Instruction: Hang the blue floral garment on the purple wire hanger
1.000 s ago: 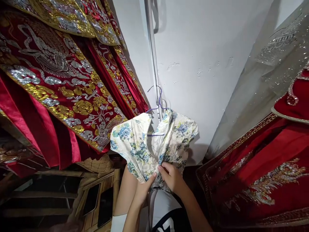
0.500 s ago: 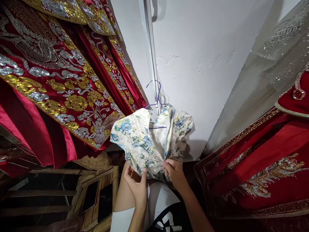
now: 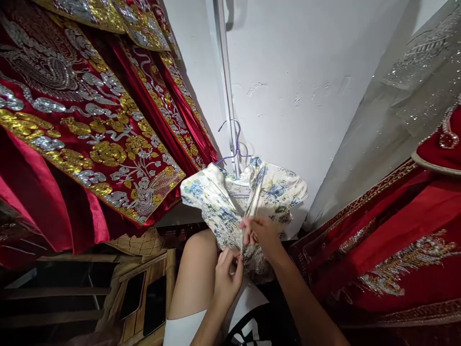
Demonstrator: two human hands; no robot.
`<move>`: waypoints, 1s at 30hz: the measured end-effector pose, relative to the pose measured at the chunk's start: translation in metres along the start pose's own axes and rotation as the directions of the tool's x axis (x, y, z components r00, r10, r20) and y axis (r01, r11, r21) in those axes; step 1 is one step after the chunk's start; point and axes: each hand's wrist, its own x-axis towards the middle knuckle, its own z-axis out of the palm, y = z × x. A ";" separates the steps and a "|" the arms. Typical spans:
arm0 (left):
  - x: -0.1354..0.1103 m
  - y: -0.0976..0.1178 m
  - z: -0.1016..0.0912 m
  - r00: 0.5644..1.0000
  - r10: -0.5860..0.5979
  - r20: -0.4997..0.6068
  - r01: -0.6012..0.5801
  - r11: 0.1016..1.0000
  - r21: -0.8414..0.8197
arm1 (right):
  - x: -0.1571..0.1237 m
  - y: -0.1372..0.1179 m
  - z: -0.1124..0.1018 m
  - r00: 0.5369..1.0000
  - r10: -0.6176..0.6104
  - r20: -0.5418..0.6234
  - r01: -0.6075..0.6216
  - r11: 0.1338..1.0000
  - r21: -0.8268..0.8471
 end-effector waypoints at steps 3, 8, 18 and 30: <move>0.000 -0.001 -0.001 0.997 0.030 0.070 -0.035 0.997 0.072 | 0.029 -0.049 -0.002 0.994 -0.102 -0.039 0.106 0.991 0.086; 0.004 -0.003 -0.004 0.981 0.001 0.194 -0.028 0.990 0.135 | 0.056 -0.096 0.010 0.961 -0.254 -0.105 0.267 0.955 0.128; 0.153 0.051 -0.066 0.975 0.192 -0.111 -0.207 0.969 -0.138 | 0.031 -0.086 0.020 0.934 -0.355 -0.035 0.352 0.933 -0.069; 0.214 0.056 -0.110 0.829 0.117 -0.547 -0.220 0.967 -0.126 | 0.051 -0.012 0.001 0.934 -0.320 -0.158 0.250 0.903 -0.349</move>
